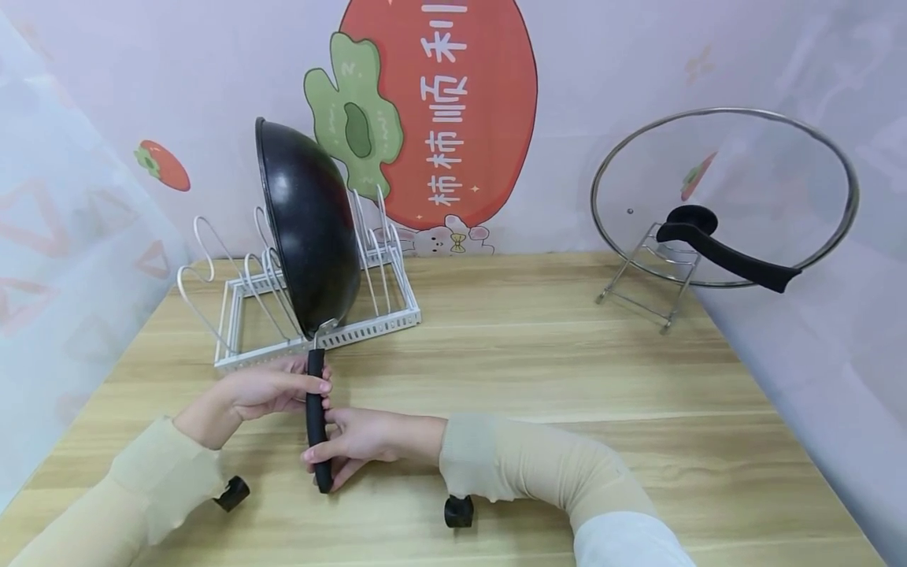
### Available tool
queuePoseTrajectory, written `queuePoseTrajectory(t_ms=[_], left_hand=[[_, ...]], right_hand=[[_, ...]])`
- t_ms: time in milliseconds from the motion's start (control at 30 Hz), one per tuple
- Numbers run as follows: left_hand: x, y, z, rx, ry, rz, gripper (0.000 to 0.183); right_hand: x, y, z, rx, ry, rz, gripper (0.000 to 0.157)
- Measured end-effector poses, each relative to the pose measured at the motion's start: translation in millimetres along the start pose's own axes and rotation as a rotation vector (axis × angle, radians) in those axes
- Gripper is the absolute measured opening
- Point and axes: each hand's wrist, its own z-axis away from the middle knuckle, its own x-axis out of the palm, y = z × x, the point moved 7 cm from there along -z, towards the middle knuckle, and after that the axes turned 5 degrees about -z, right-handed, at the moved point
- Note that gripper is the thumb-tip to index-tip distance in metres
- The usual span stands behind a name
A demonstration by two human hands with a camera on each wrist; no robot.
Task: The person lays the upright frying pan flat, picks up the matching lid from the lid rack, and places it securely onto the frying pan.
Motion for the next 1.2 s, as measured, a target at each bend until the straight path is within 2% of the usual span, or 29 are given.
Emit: queuePoseTrajectory(t_ms=[267,600,933,1200], left_hand=[[0.5,-2.7,-7.9,0.005,0.013,0.009,0.013],[6.0,-1.0,-13.7,0.042,0.035,0.04,0.012],[7.5,-0.7,-17.1,0.068,0.042,0.058,0.008],[10.4,0.3,-18.2,0.076,0.051,0.074,0.009]], right_hand=[[-9.2,1,3,-0.005,-0.003,0.029,0.022],[-19.6,1,9,0.007,-0.009,0.064,0.035],[-24.5,0,11,0.017,-0.044,0.096,0.032],[-26.6,-1,13,0.018,-0.051,0.12,0.037]])
